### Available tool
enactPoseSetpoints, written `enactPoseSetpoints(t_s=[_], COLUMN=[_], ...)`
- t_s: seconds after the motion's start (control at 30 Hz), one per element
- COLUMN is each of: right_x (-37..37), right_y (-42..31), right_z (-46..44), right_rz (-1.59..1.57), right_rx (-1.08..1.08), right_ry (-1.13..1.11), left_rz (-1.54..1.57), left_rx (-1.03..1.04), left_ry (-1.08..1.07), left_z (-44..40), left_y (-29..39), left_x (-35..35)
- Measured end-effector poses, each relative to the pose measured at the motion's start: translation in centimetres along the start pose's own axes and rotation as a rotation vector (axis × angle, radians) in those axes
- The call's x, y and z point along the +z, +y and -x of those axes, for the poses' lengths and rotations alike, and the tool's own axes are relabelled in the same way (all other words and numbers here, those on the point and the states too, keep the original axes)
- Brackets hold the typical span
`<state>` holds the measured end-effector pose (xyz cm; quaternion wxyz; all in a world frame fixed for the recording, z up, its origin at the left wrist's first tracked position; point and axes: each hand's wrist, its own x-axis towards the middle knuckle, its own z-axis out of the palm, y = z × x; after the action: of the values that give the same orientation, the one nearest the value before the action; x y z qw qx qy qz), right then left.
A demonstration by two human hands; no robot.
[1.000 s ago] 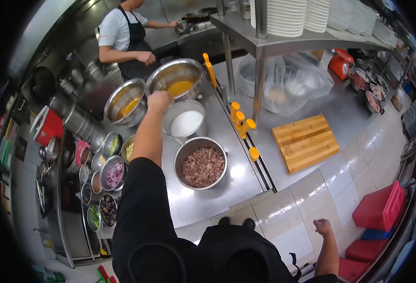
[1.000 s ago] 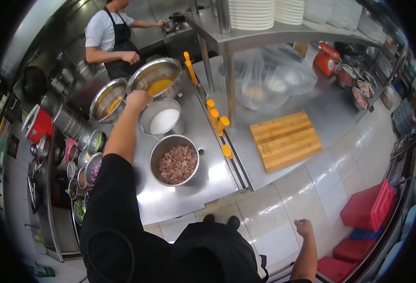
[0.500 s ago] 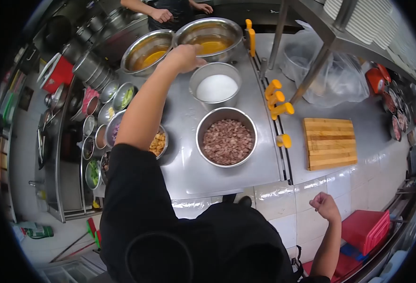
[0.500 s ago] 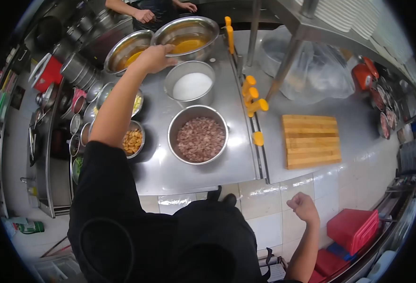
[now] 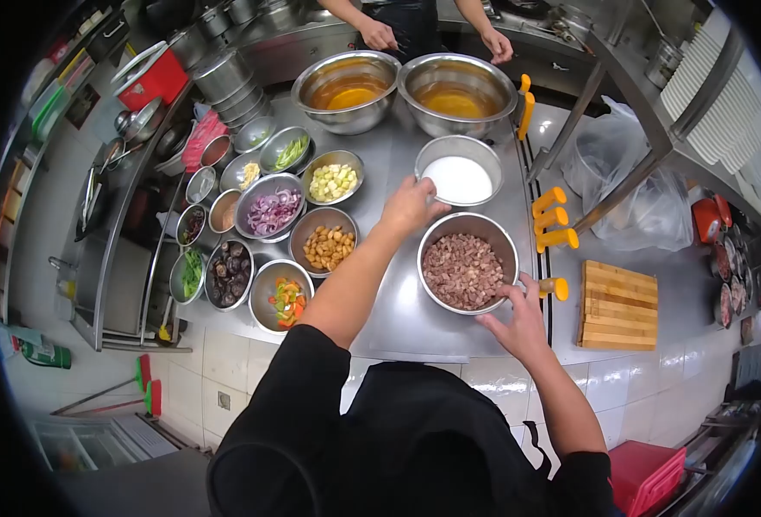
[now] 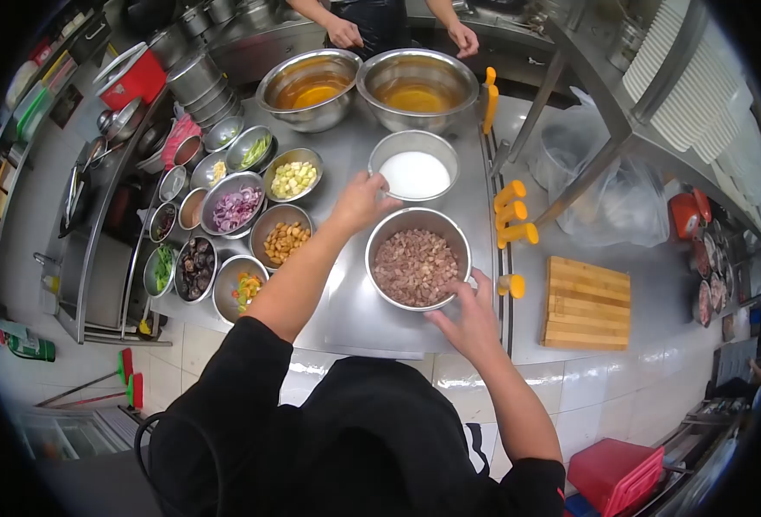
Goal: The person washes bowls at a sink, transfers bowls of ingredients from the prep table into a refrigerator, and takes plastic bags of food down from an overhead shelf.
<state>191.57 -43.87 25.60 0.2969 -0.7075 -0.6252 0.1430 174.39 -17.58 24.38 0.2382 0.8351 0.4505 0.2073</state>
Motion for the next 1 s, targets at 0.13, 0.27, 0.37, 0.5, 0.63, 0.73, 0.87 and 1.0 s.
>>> enactPoseSetpoints(t_s=[0.13, 0.27, 0.37, 0.5, 0.63, 0.73, 0.87, 1.0], right_x=[1.0, 1.2, 1.7, 1.9, 1.6, 2.0, 3.3, 4.7], right_y=[0.1, -0.7, -0.6, -0.6, -0.9, -0.5, 0.6, 0.1], right_z=[-0.6, -0.8, -0.6, -0.3, -0.6, -1.3, -4.4, -9.2], right_rz=[-0.027, -0.045, -0.047, -0.072, -0.117, -0.134, -0.188, -0.225], right_rx=[0.040, 0.105, 0.121, 0.177, 0.222, 0.202, 0.223, 0.219], right_ry=[0.025, 0.055, 0.062, 0.095, 0.055, 0.071, 0.092, 0.112], left_rz=[0.011, 0.010, 0.043, 0.076, 0.245, 0.173, 0.311, 0.570], left_rx=[-0.064, -0.137, -0.120, -0.062, -0.183, -0.093, -0.041, -0.108], left_ry=[0.039, 0.089, 0.176, 0.313, 0.288, 0.334, 0.417, 0.418], left_z=[0.4, 0.7, 0.7, 0.5, -1.9, 1.6, 5.1, 10.9], left_y=[-1.6, -1.9, -2.5, -3.8, -7.1, -5.3, -6.6, -4.3], left_x=[0.8, 0.1, 0.3, 0.4, -1.7, -6.2, -10.7, -15.1])
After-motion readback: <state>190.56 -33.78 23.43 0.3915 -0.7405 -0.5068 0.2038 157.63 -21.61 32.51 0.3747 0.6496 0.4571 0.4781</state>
